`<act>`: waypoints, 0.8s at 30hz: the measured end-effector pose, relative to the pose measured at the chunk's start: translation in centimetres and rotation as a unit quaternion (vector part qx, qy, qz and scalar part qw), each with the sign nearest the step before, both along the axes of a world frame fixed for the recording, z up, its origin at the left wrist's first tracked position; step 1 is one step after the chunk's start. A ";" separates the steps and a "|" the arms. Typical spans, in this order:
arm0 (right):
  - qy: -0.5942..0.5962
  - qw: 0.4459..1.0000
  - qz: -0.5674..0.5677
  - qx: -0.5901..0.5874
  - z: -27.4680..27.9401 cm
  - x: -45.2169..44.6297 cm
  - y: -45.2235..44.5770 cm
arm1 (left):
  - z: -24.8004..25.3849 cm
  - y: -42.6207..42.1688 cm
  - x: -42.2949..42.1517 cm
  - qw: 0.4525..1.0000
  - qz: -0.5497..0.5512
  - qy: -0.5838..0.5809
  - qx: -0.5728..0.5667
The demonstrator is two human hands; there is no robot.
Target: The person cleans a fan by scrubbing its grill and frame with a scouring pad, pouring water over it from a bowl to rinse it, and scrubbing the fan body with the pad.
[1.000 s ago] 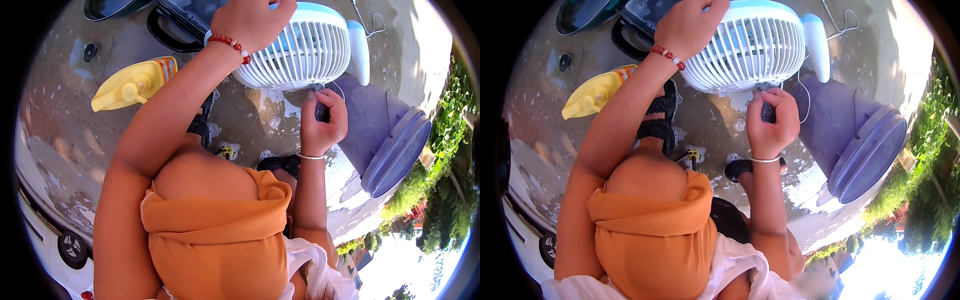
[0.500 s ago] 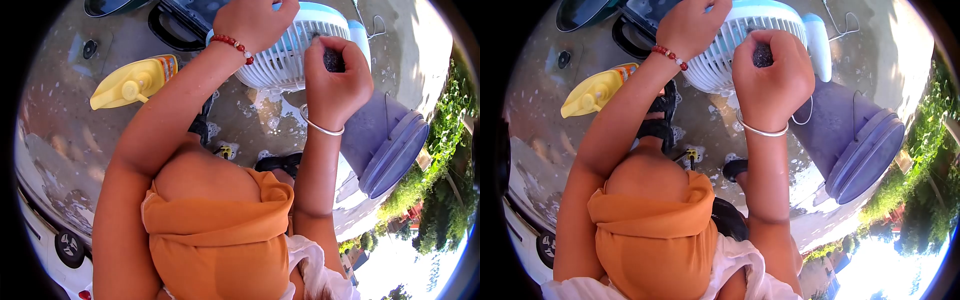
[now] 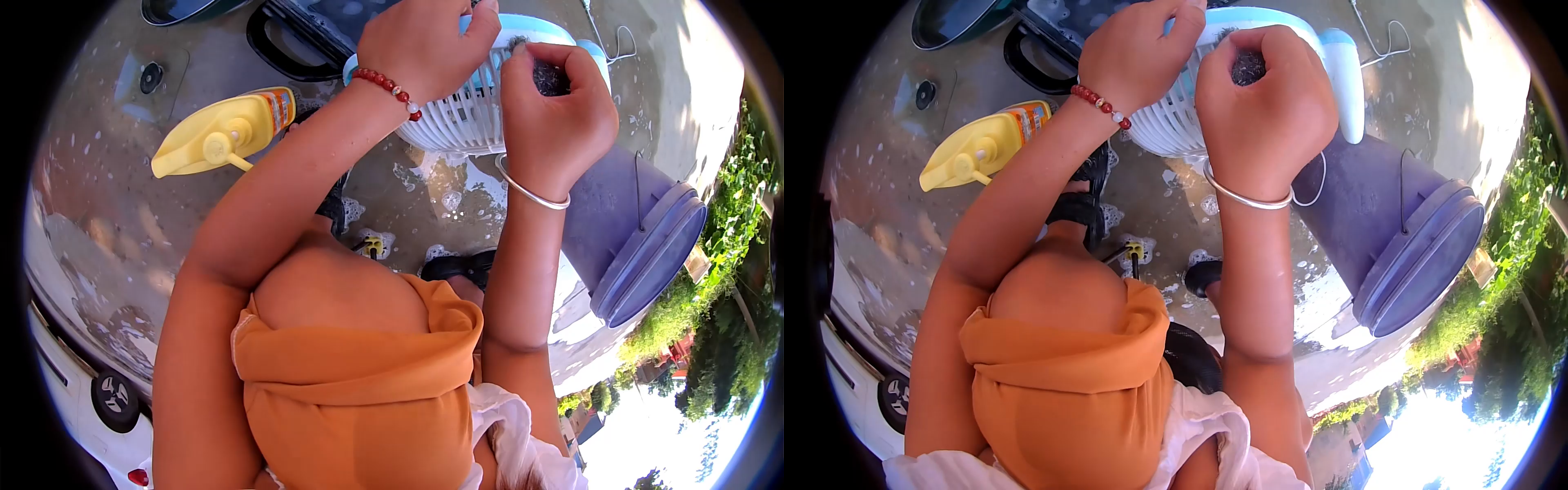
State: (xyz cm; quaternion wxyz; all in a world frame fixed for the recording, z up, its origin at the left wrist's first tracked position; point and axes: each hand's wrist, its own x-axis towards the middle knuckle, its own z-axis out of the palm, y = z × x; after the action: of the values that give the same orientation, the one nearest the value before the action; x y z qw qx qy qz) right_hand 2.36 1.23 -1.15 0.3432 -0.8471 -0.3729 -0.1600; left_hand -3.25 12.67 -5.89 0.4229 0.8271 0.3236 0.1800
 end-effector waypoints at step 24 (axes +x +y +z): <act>0.096 0.994 -0.044 -0.021 0.8 -3.2 -5.8 | 0.2 0.1 0.1 0.999 -0.003 0.013 -0.031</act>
State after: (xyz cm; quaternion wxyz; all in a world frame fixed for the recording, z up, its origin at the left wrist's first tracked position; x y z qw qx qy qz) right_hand -0.82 -4.52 -0.35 0.3523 -0.8811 -0.3040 -0.0844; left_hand -3.18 12.77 -5.66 0.4444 0.8169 0.3317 0.1583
